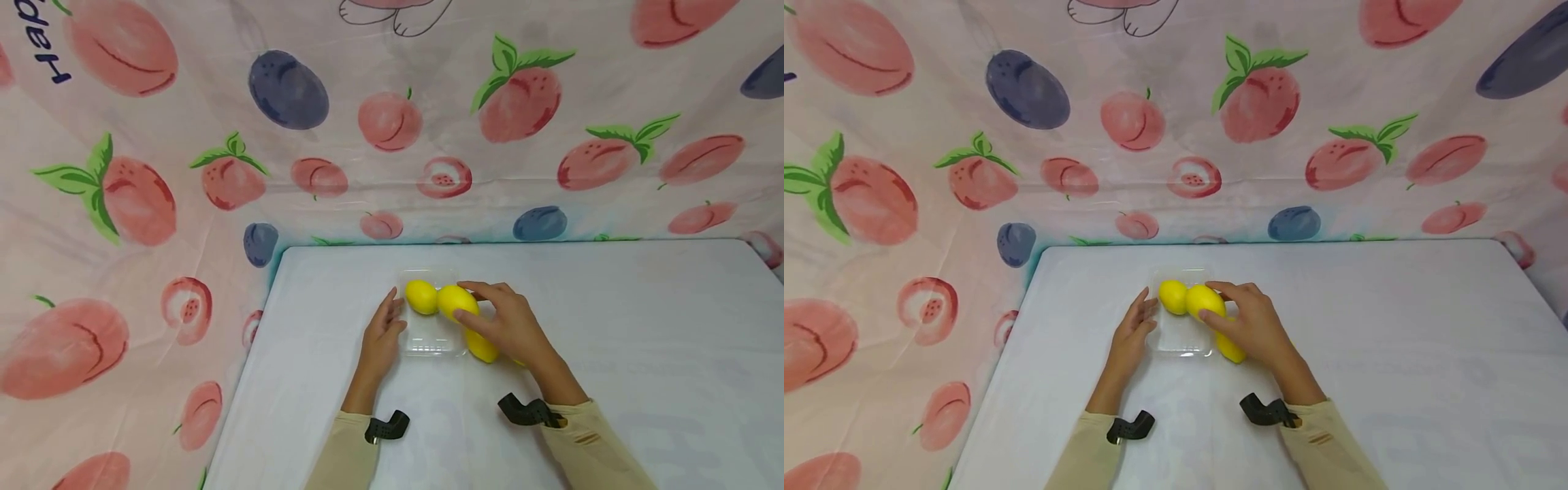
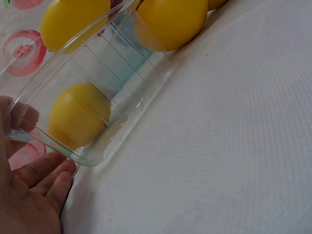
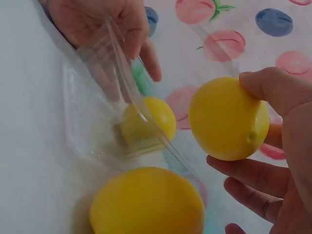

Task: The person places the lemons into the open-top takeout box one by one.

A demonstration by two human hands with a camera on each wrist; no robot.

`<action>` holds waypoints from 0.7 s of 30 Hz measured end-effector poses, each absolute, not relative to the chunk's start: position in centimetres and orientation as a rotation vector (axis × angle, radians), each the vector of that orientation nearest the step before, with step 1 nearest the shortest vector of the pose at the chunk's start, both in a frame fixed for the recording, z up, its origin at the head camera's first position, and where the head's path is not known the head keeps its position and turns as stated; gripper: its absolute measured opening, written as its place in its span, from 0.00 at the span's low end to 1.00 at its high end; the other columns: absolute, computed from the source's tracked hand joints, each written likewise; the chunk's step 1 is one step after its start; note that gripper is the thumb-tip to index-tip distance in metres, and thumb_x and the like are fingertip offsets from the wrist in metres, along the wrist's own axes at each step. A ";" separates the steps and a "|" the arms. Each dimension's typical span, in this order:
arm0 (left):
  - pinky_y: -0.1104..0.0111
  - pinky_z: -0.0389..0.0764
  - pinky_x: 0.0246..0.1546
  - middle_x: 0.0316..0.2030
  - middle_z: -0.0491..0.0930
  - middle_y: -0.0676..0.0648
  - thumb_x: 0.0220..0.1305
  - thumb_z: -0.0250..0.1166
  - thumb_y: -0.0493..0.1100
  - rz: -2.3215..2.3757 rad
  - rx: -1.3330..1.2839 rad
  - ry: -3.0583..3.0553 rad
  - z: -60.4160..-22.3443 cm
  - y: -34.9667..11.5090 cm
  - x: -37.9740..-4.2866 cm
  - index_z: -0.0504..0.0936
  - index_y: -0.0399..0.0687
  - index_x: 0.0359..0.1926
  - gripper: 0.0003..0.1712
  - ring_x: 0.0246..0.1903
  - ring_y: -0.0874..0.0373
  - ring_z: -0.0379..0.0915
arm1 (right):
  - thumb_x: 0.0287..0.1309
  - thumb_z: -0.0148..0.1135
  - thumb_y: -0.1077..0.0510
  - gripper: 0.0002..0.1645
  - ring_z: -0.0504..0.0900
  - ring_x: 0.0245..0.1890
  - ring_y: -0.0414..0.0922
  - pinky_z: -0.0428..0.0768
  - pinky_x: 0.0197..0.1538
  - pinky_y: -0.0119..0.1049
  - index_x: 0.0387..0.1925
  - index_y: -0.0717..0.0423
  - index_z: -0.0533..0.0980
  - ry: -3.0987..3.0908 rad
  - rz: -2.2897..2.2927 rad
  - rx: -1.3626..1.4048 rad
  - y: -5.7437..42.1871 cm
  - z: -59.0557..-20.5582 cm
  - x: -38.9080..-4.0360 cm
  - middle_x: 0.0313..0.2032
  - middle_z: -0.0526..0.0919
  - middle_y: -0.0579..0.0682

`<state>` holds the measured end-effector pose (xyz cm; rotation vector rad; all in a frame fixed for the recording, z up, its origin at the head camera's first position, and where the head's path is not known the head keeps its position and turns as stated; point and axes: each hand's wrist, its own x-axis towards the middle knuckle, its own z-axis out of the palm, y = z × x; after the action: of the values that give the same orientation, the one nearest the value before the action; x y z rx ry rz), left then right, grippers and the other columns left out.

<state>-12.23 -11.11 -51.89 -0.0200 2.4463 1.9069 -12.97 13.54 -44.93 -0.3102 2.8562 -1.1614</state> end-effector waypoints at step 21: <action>0.53 0.72 0.68 0.67 0.76 0.51 0.73 0.55 0.41 1.907 -0.025 2.466 -51.8 -11.0 -12.2 0.64 0.63 0.77 0.34 0.66 0.52 0.72 | 0.55 0.72 0.36 0.35 0.76 0.54 0.50 0.65 0.57 0.63 0.61 0.45 0.81 3.032 -0.966 -0.539 9.7 -46.7 -12.3 0.49 0.89 0.44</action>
<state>-12.20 -10.99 -51.83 -0.0250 2.4663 1.9066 -12.31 9.71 -46.65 -0.5392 3.0316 -0.9655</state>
